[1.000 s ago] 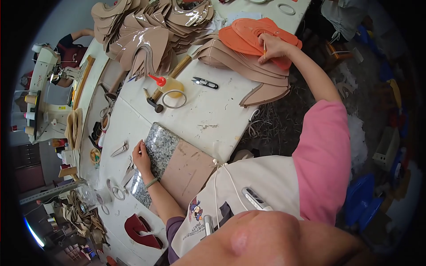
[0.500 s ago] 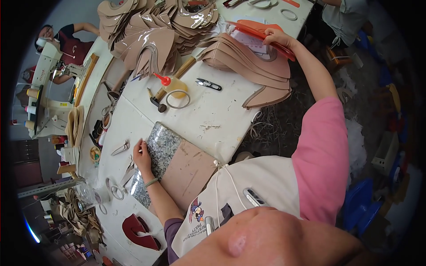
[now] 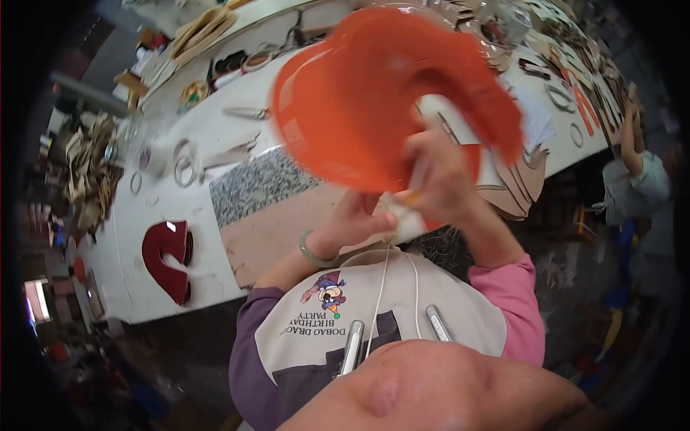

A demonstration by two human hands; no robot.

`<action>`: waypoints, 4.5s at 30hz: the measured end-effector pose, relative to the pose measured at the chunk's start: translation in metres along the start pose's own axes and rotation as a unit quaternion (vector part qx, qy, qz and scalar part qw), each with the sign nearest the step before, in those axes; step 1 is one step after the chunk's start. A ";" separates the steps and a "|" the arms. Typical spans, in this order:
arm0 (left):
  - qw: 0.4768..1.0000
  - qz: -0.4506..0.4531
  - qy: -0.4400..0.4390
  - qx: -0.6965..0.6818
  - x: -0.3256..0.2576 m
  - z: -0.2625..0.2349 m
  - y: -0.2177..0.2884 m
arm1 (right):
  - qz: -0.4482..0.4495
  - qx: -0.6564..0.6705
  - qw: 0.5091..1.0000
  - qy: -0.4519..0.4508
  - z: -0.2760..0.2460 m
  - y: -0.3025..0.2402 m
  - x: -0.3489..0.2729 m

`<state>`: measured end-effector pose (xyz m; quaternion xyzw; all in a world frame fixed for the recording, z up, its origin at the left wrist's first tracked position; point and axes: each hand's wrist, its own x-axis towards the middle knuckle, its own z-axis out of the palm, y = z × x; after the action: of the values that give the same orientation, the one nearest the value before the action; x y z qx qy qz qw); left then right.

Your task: Applying adhesive and assembling leather or synthetic material components for manufacturing.

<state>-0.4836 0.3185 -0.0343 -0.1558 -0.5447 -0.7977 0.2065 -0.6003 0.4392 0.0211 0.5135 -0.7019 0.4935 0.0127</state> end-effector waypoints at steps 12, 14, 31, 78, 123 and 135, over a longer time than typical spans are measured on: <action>0.875 -0.098 0.446 -0.159 -0.136 -0.102 0.085 | -0.017 0.085 0.964 -0.252 0.134 -0.024 0.024; 0.879 -0.108 0.442 -0.140 -0.149 -0.106 0.095 | -0.116 0.082 0.988 -0.068 0.154 -0.012 0.029; 0.873 -0.047 0.410 -0.262 -0.182 -0.133 0.103 | 0.253 0.316 0.908 -0.104 0.177 0.000 0.034; 0.878 -0.095 0.435 -0.175 -0.150 -0.114 0.099 | 0.146 0.113 0.971 -0.149 0.162 0.003 0.050; 0.830 -0.082 0.519 -0.188 -0.163 -0.106 0.085 | -0.214 -0.038 0.966 -0.141 0.165 -0.038 -0.022; 0.875 -0.074 0.477 0.036 -0.133 -0.103 0.101 | -0.190 0.044 0.981 0.000 0.155 -0.011 0.048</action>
<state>-0.3199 0.2115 -0.0527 0.2915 -0.4186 -0.7680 0.3872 -0.5398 0.2959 -0.0255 0.6374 -0.5693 0.5125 0.0839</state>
